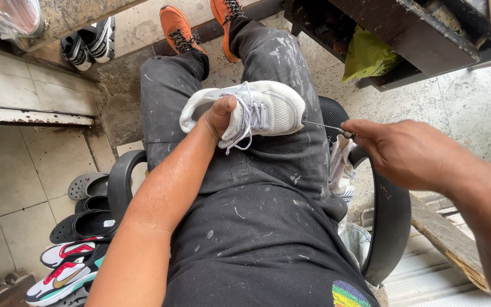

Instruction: Repairing a white sneaker by hand-stitching the sole or upper using an awl and thread

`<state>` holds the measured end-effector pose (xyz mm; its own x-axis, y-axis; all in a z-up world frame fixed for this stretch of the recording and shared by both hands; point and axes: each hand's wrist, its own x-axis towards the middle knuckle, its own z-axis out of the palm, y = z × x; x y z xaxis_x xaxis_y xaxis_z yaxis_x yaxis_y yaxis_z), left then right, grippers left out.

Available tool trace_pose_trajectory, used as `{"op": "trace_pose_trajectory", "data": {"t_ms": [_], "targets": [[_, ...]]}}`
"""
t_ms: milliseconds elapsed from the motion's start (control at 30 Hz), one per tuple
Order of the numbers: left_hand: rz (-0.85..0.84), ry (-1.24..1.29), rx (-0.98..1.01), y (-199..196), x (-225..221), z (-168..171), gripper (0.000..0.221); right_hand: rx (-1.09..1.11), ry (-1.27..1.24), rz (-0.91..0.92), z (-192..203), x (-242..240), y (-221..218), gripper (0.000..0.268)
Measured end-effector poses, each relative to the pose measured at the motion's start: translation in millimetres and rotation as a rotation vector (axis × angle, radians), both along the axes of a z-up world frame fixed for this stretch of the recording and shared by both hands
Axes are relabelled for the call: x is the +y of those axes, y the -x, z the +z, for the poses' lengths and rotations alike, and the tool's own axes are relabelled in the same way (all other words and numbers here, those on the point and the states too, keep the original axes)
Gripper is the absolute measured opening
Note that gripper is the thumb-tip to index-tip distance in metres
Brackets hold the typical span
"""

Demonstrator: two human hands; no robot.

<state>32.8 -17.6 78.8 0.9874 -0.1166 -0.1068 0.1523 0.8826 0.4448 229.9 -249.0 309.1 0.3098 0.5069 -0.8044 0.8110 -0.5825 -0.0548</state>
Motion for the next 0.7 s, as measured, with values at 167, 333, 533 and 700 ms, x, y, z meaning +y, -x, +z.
{"op": "trace_pose_trajectory", "data": {"t_ms": [167,333,533,700], "targets": [[0.01,0.004,-0.014,1.0,-2.7,0.1,0.068,-0.028,0.102,0.147,3.4,24.6,1.5,0.056],[0.017,0.01,-0.027,4.1,-5.5,-3.0,0.067,0.029,0.147,0.134,12.3,46.0,14.4,0.054],[0.025,0.023,-0.043,6.1,-13.7,-25.2,0.065,0.065,0.189,0.124,-1.7,54.4,31.8,0.056],[0.133,0.08,0.002,2.2,-22.3,-59.1,0.052,0.147,-0.007,0.03,-26.5,49.6,32.6,0.053]]}}
